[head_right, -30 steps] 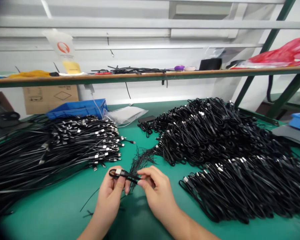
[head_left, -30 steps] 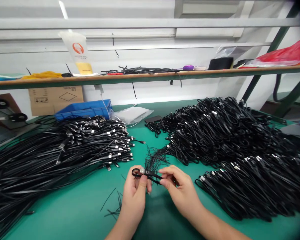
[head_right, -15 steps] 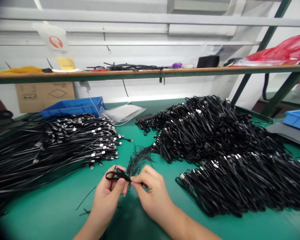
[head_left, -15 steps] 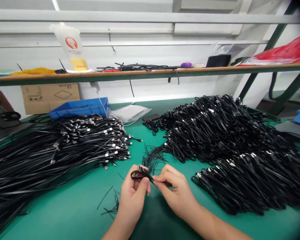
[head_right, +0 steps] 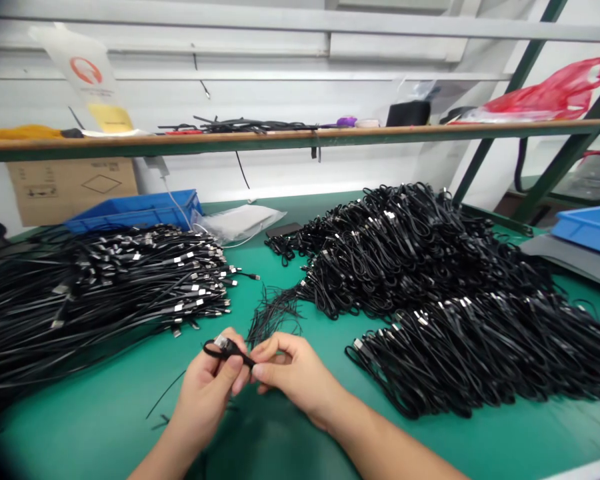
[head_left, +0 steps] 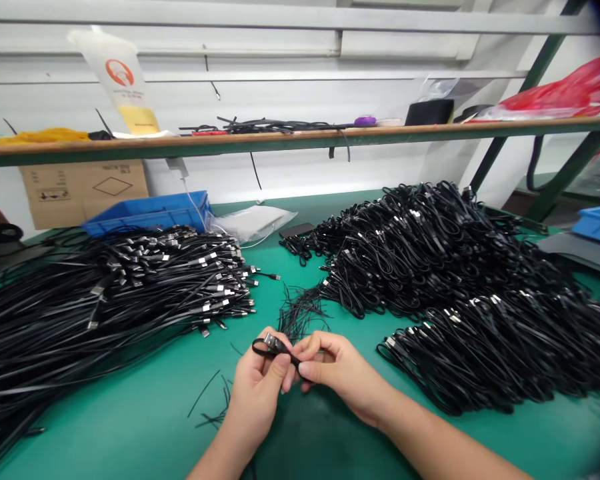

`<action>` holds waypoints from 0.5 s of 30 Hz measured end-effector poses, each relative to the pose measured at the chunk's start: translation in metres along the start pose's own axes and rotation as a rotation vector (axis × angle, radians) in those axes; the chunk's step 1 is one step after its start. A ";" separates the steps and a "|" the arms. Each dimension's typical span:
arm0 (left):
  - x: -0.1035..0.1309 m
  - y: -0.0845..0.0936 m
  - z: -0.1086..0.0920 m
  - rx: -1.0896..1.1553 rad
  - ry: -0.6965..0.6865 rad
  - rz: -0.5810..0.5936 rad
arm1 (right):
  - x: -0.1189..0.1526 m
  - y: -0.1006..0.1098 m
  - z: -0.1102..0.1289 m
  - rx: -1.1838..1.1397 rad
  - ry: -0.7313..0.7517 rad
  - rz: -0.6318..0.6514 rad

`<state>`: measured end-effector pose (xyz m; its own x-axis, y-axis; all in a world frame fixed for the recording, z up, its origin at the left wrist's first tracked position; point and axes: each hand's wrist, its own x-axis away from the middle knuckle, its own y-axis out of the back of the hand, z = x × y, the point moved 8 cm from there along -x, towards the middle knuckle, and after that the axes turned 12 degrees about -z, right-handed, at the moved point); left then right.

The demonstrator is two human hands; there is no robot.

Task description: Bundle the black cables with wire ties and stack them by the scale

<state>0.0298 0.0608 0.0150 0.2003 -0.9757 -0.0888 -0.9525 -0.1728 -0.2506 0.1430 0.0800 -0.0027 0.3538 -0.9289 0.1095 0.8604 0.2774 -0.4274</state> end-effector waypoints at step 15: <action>-0.002 0.006 -0.015 -0.104 -0.271 0.085 | -0.001 0.017 0.029 0.455 0.293 -0.152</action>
<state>0.0202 0.0601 0.0285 0.1597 -0.9181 -0.3627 -0.9840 -0.1188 -0.1325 0.1677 0.0927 0.0157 0.1531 -0.9780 -0.1419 0.9881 0.1532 0.0108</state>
